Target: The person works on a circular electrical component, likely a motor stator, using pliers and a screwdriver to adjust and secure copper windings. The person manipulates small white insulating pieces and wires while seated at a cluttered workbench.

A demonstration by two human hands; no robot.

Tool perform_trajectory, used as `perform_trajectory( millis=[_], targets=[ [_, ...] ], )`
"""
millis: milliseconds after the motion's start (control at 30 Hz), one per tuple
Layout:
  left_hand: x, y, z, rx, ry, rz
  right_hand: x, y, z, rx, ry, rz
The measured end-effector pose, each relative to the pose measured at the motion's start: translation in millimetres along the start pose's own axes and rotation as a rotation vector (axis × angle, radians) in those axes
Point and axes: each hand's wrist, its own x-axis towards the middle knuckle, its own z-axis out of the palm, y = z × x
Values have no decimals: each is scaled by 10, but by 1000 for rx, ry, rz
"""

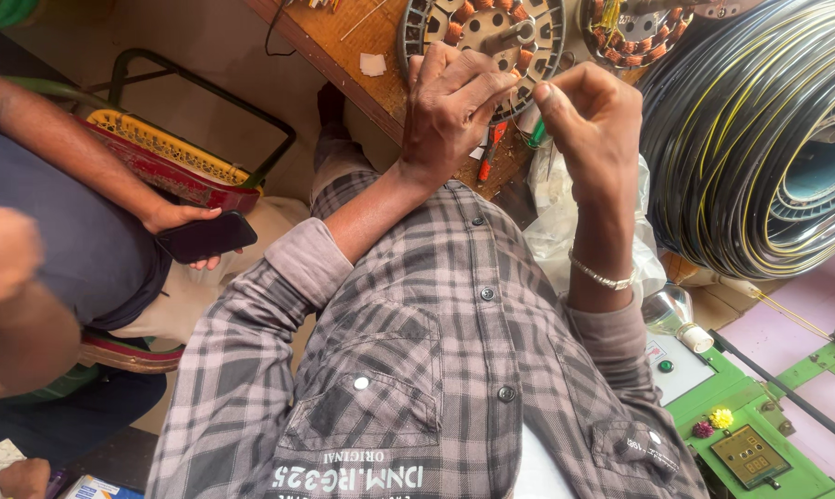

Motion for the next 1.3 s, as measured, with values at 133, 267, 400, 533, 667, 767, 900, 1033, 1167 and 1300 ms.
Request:
perform_trajectory(
  millis=[133, 267, 400, 533, 667, 767, 900, 1033, 1167, 1300],
  targets=[
    [-32, -4, 16, 28, -5, 2, -107, -31, 20, -111, 86, -127],
    [-73, -66, 71, 42, 8, 16, -98, -13, 44, -237, 141, -108],
    [-84, -63, 57, -7, -12, 7, -30, 70, 68, -183, 141, -57],
    [-73, -46, 42, -14, -3, 13, -7, 101, 98, -126, 119, -62],
    [-70, -53, 59, -22, 4, 17, -24, 70, 132, -92, 116, -48],
    [-64, -58, 46, -21, 3, 32, -22, 62, 148, -57, 116, -54],
    [-57, -46, 25, -33, -3, 25, 14, 107, 168, -56, 128, -49],
    [-60, -46, 26, -26, 4, 35, 32, 129, 189, -82, 123, -39],
    [-64, -56, 47, -27, 0, 30, 41, 118, 213, -37, 130, -6],
    [-70, -60, 34, -26, -18, 17, 48, 104, 200, -61, 130, -20]
  ],
)
